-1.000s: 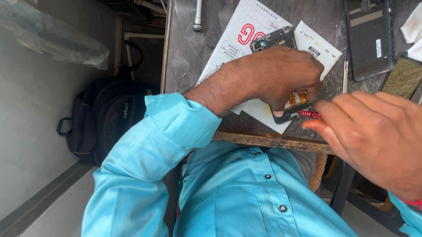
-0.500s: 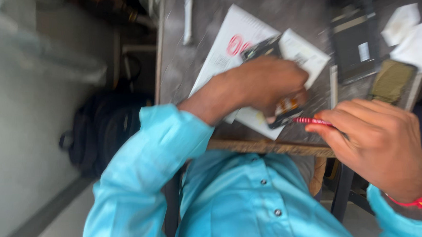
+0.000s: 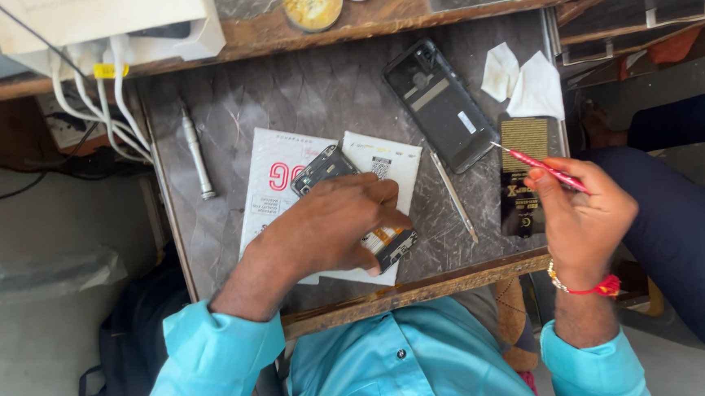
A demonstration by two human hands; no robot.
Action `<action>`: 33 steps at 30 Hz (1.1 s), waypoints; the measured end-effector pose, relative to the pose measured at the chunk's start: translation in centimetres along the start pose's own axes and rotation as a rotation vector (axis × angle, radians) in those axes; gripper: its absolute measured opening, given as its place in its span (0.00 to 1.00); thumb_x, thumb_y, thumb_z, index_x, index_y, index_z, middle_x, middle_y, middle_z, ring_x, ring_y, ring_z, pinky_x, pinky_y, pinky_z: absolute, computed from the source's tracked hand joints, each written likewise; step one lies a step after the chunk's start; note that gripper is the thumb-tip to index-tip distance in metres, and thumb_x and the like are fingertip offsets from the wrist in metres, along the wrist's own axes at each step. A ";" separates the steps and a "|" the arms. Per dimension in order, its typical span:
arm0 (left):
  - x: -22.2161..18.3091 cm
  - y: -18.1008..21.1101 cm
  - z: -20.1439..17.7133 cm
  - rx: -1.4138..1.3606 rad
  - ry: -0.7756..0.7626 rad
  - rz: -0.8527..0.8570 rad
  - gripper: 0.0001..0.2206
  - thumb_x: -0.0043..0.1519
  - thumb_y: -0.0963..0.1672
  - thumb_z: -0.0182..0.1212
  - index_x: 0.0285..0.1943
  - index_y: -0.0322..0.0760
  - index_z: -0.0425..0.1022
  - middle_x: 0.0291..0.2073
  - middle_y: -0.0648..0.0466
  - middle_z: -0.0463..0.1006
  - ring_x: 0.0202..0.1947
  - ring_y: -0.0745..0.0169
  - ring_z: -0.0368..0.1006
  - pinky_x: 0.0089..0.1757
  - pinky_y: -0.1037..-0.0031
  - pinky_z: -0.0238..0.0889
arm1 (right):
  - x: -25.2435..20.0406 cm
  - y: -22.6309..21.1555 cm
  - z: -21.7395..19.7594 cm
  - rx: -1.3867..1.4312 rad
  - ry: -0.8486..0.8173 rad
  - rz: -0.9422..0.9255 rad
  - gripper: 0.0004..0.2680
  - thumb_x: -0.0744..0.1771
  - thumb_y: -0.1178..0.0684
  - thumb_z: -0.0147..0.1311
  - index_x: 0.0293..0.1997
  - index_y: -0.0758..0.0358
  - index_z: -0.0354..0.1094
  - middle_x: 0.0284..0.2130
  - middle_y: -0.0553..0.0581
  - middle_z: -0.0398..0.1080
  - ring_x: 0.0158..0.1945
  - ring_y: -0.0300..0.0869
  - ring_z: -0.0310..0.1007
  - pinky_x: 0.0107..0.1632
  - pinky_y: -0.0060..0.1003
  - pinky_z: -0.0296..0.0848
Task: The person uses a screwdriver and a metal tool to work on a disassembled mobile phone, removes parts from the frame, and plugs a white cable into the device.
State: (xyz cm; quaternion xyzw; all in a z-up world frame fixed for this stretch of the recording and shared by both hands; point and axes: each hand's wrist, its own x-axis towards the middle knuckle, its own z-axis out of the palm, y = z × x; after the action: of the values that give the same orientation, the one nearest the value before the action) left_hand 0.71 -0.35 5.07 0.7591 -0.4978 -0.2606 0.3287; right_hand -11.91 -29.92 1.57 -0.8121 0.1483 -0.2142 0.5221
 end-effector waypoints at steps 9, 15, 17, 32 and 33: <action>0.5 -0.2 0.4 0.004 0.005 -0.014 0.29 0.37 0.43 0.79 0.52 0.46 0.82 0.42 0.53 0.73 0.54 0.47 0.68 0.52 0.58 0.63 | 1.5 -0.7 1.2 -0.203 -0.055 -0.168 0.05 0.71 0.69 0.61 0.51 0.77 0.73 0.39 0.60 0.75 0.42 0.36 0.76 0.44 0.25 0.75; 0.5 -0.3 0.4 0.002 0.001 -0.027 0.29 0.37 0.42 0.78 0.52 0.47 0.81 0.41 0.54 0.72 0.54 0.48 0.69 0.52 0.59 0.63 | 1.5 -0.6 1.3 -0.250 -0.051 -0.179 0.05 0.71 0.70 0.61 0.52 0.78 0.73 0.39 0.60 0.75 0.43 0.36 0.78 0.45 0.26 0.77; 0.5 -0.3 0.4 0.000 -0.001 -0.020 0.29 0.37 0.42 0.78 0.53 0.47 0.81 0.41 0.54 0.72 0.53 0.49 0.69 0.52 0.59 0.63 | 1.4 -0.6 1.4 -0.199 -0.048 -0.145 0.03 0.71 0.70 0.60 0.50 0.78 0.72 0.39 0.60 0.75 0.43 0.37 0.78 0.46 0.26 0.77; -0.4 -1.4 1.8 0.094 0.085 0.076 0.30 0.34 0.43 0.81 0.50 0.47 0.82 0.42 0.56 0.74 0.52 0.50 0.69 0.49 0.58 0.65 | -5.6 -4.0 1.9 -0.144 -0.521 -0.201 0.08 0.61 0.66 0.67 0.39 0.74 0.74 0.32 0.61 0.75 0.32 0.41 0.74 0.24 0.25 0.62; -0.4 -1.5 1.8 0.092 0.089 0.075 0.30 0.34 0.43 0.81 0.50 0.47 0.82 0.42 0.56 0.74 0.52 0.51 0.69 0.49 0.58 0.66 | -5.8 -3.8 2.2 -0.140 -0.528 -0.226 0.09 0.60 0.66 0.67 0.40 0.74 0.73 0.32 0.61 0.75 0.33 0.41 0.74 0.24 0.26 0.62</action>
State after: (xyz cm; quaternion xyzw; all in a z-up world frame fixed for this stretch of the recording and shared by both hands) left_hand 0.06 0.04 2.80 0.7652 -0.5221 -0.1912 0.3247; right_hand -15.73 -23.98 3.16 -0.8851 -0.0695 -0.0416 0.4584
